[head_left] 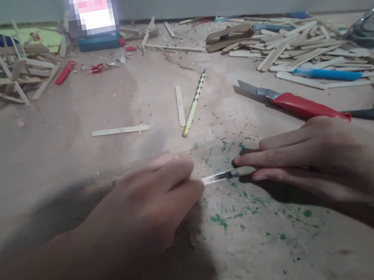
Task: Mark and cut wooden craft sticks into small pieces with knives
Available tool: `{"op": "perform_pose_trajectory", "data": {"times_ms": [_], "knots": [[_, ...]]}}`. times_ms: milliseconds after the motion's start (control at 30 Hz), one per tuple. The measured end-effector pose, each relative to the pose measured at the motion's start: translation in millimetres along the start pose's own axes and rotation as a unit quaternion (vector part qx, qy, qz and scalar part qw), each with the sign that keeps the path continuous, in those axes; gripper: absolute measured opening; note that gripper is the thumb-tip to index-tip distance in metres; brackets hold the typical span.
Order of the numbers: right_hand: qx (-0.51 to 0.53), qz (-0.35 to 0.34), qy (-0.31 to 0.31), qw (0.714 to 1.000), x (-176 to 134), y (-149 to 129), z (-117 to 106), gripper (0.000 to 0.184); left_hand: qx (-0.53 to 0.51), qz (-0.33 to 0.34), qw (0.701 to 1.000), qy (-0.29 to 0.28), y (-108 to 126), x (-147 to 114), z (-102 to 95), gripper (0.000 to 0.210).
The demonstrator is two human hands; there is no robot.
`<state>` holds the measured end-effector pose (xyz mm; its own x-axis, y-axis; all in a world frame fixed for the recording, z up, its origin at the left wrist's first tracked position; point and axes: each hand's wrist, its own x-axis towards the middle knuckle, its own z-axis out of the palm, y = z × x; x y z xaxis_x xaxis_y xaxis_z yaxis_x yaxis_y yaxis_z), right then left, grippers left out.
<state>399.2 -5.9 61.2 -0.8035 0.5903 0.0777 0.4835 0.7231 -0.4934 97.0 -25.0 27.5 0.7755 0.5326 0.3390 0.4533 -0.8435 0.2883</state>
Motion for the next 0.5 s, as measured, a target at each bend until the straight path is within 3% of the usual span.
{"op": "perform_pose_trajectory", "data": {"times_ms": [500], "knots": [[0.011,0.008,0.003,1.000,3.2,-2.0,2.5,0.027,-0.008,0.009,1.000,-0.005,2.1,5.7,-4.7,0.037]]}}
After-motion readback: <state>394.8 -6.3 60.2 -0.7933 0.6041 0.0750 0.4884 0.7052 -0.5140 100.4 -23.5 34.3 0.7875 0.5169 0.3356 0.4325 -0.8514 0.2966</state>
